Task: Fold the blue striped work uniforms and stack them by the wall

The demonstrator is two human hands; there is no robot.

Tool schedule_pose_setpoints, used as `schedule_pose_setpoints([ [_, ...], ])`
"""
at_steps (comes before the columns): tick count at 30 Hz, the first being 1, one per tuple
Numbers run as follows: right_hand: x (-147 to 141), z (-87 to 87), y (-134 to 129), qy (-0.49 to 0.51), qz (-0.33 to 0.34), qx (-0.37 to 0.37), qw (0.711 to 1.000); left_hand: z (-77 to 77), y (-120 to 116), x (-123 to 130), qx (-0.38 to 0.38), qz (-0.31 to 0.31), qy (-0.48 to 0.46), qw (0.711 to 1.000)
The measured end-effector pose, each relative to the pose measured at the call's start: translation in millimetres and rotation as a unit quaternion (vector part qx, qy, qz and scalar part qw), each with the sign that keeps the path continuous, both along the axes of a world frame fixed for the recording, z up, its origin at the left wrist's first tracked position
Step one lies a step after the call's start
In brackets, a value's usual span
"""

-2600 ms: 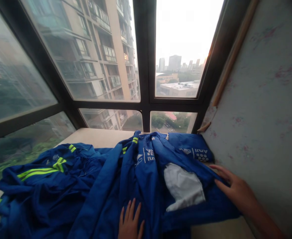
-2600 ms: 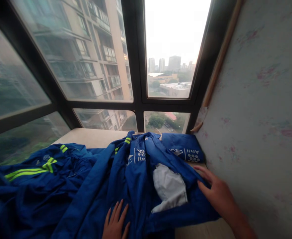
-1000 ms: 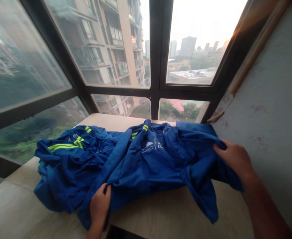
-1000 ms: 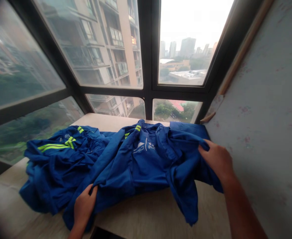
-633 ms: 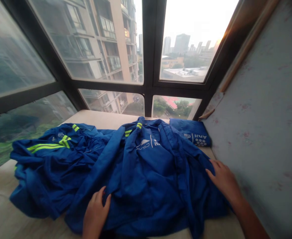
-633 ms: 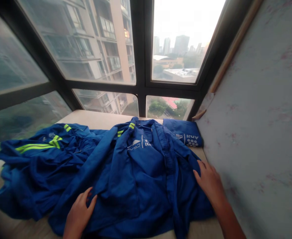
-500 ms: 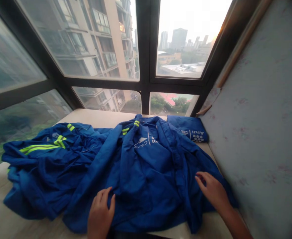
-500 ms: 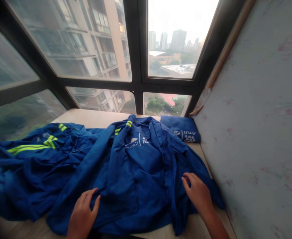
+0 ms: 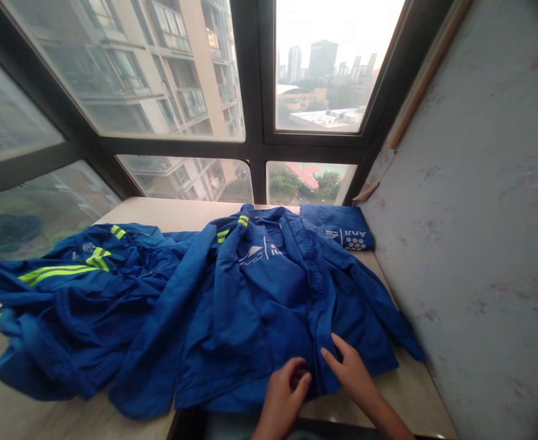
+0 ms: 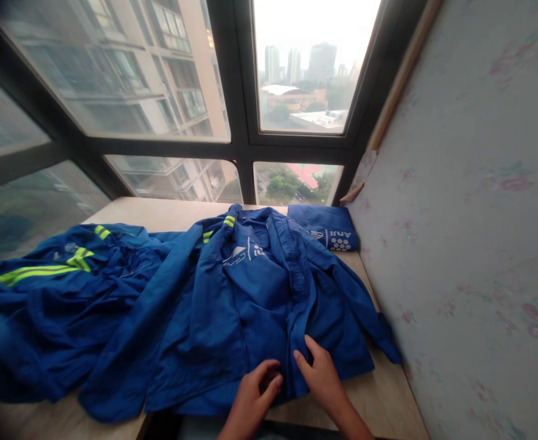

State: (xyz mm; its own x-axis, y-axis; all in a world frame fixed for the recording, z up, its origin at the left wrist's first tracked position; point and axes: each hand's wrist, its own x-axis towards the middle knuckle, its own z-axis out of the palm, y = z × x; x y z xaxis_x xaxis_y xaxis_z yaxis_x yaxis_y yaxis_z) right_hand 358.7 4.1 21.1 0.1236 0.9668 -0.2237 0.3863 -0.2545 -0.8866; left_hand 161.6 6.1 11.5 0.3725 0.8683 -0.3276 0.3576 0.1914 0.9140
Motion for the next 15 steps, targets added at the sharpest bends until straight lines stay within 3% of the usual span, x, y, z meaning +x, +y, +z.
schedule_pose_setpoints([
  [5,-7,2.3,3,0.106,-0.01,-0.006,0.994,-11.0,7,22,-0.15,0.06,-0.121,0.979],
  [12,-1,-25.7,-15,0.145,-0.014,0.043,0.988,-24.4,4,22,-0.16,0.096,-0.15,0.971],
  [15,3,-37.7,-22,0.066,-0.044,0.06,0.995,-24.0,1,26,-0.186,0.096,-0.174,0.962],
])
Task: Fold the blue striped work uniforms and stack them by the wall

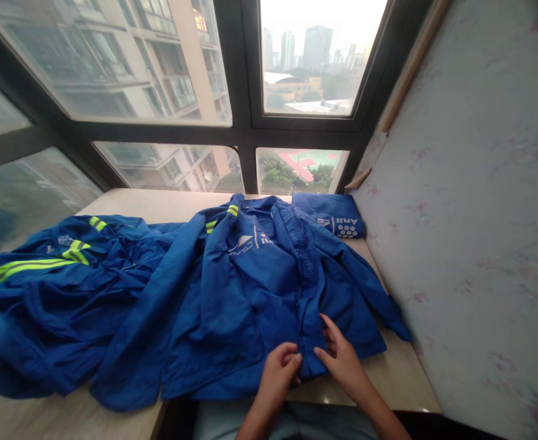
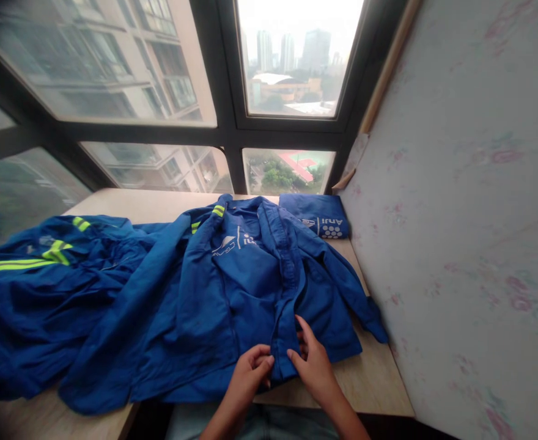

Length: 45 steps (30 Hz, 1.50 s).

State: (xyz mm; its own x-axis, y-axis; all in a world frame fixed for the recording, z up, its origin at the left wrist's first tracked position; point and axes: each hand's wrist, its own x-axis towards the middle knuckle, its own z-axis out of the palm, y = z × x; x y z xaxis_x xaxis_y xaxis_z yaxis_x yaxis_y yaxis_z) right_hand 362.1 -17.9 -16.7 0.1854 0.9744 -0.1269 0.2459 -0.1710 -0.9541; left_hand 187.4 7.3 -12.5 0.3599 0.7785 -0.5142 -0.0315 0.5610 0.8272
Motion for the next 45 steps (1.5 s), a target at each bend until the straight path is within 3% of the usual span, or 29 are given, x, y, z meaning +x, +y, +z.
schedule_pose_setpoints([
  [2,1,1.2,-4,-0.117,-0.03,0.057,0.991,2.0,-3,4,-0.012,0.01,-0.01,1.0],
  [5,-1,19.4,-10,-0.276,-0.033,0.204,0.939,6.0,-5,7,-0.011,0.03,-0.02,0.999],
  [8,-7,44.1,-15,-0.321,0.086,0.291,0.897,10.6,-4,5,-0.006,0.046,-0.032,0.998],
  [10,-9,53.7,-15,-0.334,0.183,0.281,0.881,13.1,-2,2,-0.012,0.06,-0.039,0.997],
  [12,-10,53.9,-14,-0.342,0.235,0.253,0.874,13.9,-1,-3,-0.019,0.069,-0.043,0.996],
  [18,-7,29.4,-12,-0.309,0.217,0.245,0.893,8.4,-6,-8,-0.036,0.075,-0.041,0.996],
  [25,-1,23.9,-18,-0.253,0.208,0.22,0.919,10.8,-5,-6,-0.037,0.07,-0.033,0.996],
  [27,2,19.8,-21,-0.244,0.166,0.209,0.932,11.6,-4,-7,-0.032,0.077,-0.025,0.996],
  [31,8,7.5,-29,-0.226,-0.009,0.139,0.964,13.3,-4,-8,-0.022,0.096,-0.018,0.995],
  [33,7,4.3,-33,-0.212,-0.025,0.114,0.97,14.0,-5,-7,-0.022,0.105,-0.025,0.994],
  [36,-2,6.7,-36,-0.214,-0.006,0.136,0.967,13.3,-9,0,-0.036,0.116,-0.044,0.992],
  [41,-26,19.5,-31,-0.223,-0.062,0.18,0.956,11.6,-23,6,-0.078,0.135,-0.075,0.985],
  [45,-38,27.6,-24,-0.202,-0.046,0.227,0.952,19.3,-37,-17,-0.187,0.25,-0.091,0.946],
])
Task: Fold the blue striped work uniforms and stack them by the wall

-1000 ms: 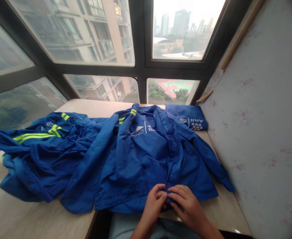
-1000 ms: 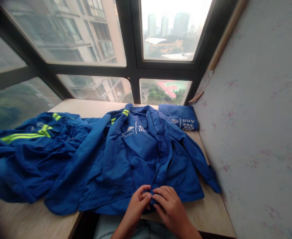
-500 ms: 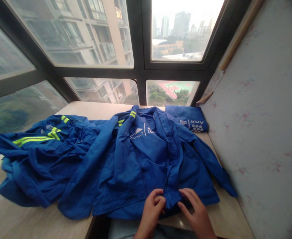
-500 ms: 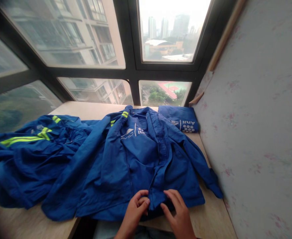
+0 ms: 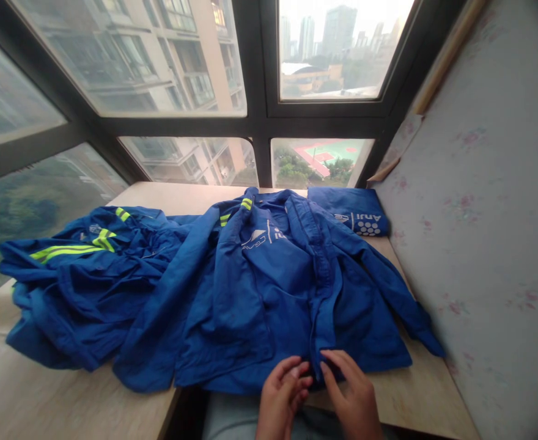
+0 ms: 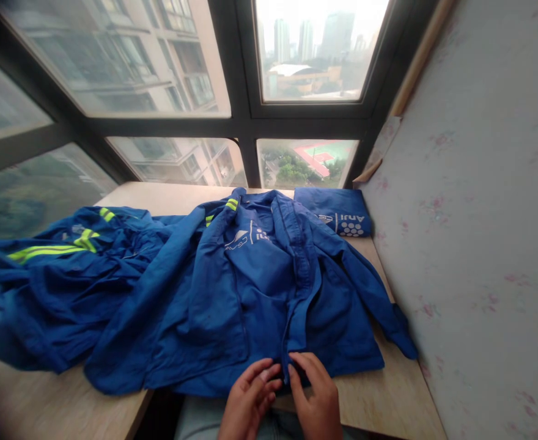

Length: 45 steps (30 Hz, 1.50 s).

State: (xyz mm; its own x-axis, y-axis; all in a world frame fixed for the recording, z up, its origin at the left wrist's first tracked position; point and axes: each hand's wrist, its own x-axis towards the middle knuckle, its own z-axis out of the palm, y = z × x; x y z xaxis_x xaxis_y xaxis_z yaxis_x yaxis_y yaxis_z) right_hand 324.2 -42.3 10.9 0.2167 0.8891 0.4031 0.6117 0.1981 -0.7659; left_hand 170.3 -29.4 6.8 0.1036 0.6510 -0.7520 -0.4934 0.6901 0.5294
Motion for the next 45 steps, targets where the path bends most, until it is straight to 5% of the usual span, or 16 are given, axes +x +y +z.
schedule_pose_setpoints([
  [3,-8,0.5,4,-0.005,0.036,0.02,0.999,6.1,-8,-31,-0.051,0.086,-0.038,0.994],
  [7,-19,-11.9,8,-0.017,0.087,0.022,0.996,1.7,-11,-66,-0.048,0.117,-0.135,0.983],
  [14,-22,-41.4,5,-0.012,0.112,-0.007,0.994,-8.1,-4,-72,-0.023,0.152,-0.169,0.974],
  [19,-18,-42.0,5,0.023,0.105,-0.016,0.994,7.6,18,-61,-0.008,0.172,0.045,0.984],
  [21,-17,-37.1,6,0.041,0.081,-0.028,0.995,11.5,26,-60,0.06,0.125,0.181,0.974],
  [23,-18,-29.5,7,0.048,0.052,-0.034,0.997,12.6,28,-61,0.147,0.026,0.328,0.933],
  [25,-20,-20.4,9,0.033,0.037,-0.027,0.998,12.1,26,-60,0.22,-0.062,0.452,0.862],
  [28,-26,-7.9,10,-0.023,0.045,-0.005,0.999,11.1,18,-53,0.288,-0.137,0.505,0.802],
  [35,-37,-0.3,13,-0.083,0.053,0.011,0.995,11.4,13,-33,0.276,-0.192,0.395,0.855],
  [45,-38,-1.0,14,0.021,0.066,-0.008,0.998,17.3,21,-24,0.252,-0.203,0.304,0.896],
])
